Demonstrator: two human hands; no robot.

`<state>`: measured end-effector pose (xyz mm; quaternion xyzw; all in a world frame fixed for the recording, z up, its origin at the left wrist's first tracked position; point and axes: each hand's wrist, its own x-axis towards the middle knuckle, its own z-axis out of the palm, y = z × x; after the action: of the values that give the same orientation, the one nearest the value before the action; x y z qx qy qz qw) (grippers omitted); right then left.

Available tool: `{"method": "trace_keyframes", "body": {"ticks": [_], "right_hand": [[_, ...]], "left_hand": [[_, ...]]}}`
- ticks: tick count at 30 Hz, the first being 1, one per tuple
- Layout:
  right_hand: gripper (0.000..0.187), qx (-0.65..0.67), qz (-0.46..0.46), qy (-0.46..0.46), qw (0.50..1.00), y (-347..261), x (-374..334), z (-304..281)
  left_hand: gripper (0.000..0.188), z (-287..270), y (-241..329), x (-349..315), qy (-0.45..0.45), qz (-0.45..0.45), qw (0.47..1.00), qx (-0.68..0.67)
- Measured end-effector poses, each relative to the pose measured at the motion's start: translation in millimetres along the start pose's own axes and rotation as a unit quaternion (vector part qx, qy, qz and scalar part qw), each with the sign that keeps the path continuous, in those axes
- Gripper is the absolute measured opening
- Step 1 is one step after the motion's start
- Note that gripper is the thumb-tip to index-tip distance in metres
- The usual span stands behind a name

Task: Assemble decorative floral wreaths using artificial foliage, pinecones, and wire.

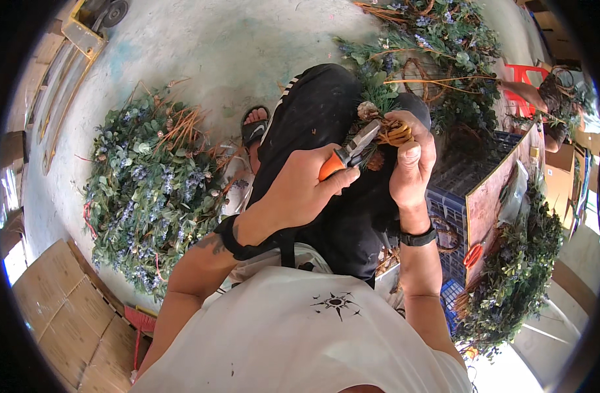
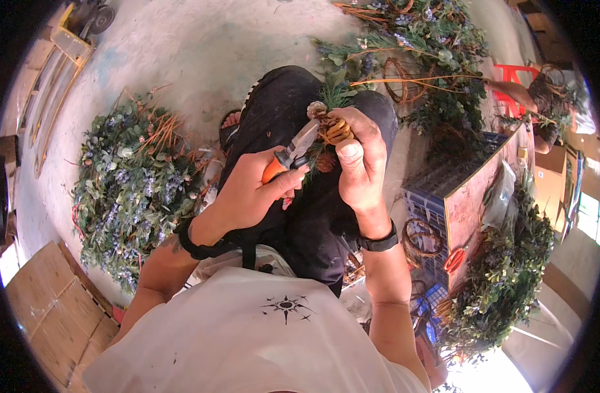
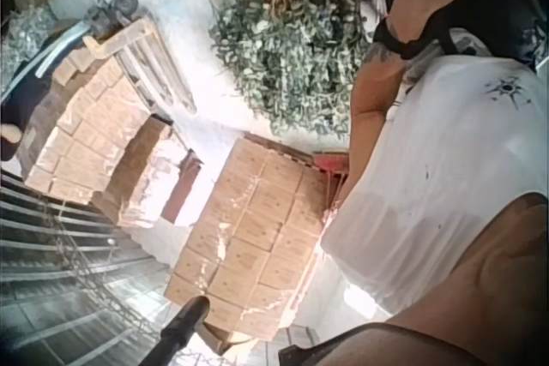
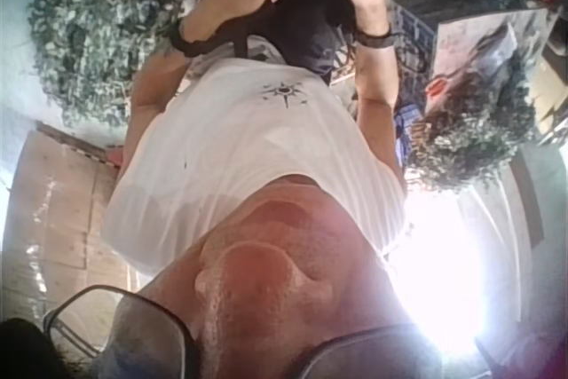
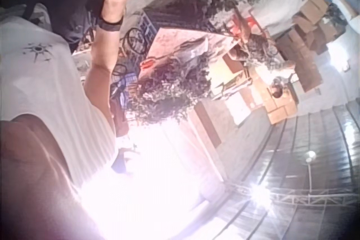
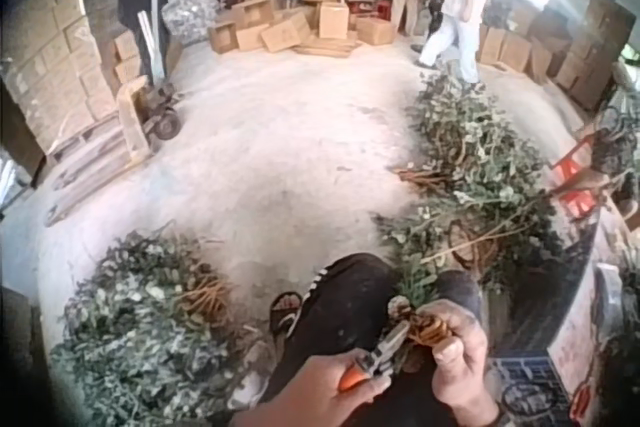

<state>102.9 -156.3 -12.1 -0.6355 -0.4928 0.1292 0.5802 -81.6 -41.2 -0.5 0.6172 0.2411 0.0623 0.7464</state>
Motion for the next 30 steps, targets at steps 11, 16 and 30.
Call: {"method": "trace_keyframes", "body": {"ticks": [11, 16, 30], "right_hand": [[0.053, 0.041, 0.007, 0.013, 0.999, 1, -1, 1], [0.052, 0.037, 0.005, 0.026, 0.999, 1, -2, 2], [0.047, 0.082, 0.018, 0.036, 0.996, -5, 5, 6]], "left_hand": [[0.027, 1, -3, 1, -0.007, -0.005, 1.0, 0.017], [0.027, 1, -1, 3, -0.025, 0.001, 1.0, -0.006], [0.021, 19, -6, 16, -0.004, 0.054, 0.998, -0.008]]}}
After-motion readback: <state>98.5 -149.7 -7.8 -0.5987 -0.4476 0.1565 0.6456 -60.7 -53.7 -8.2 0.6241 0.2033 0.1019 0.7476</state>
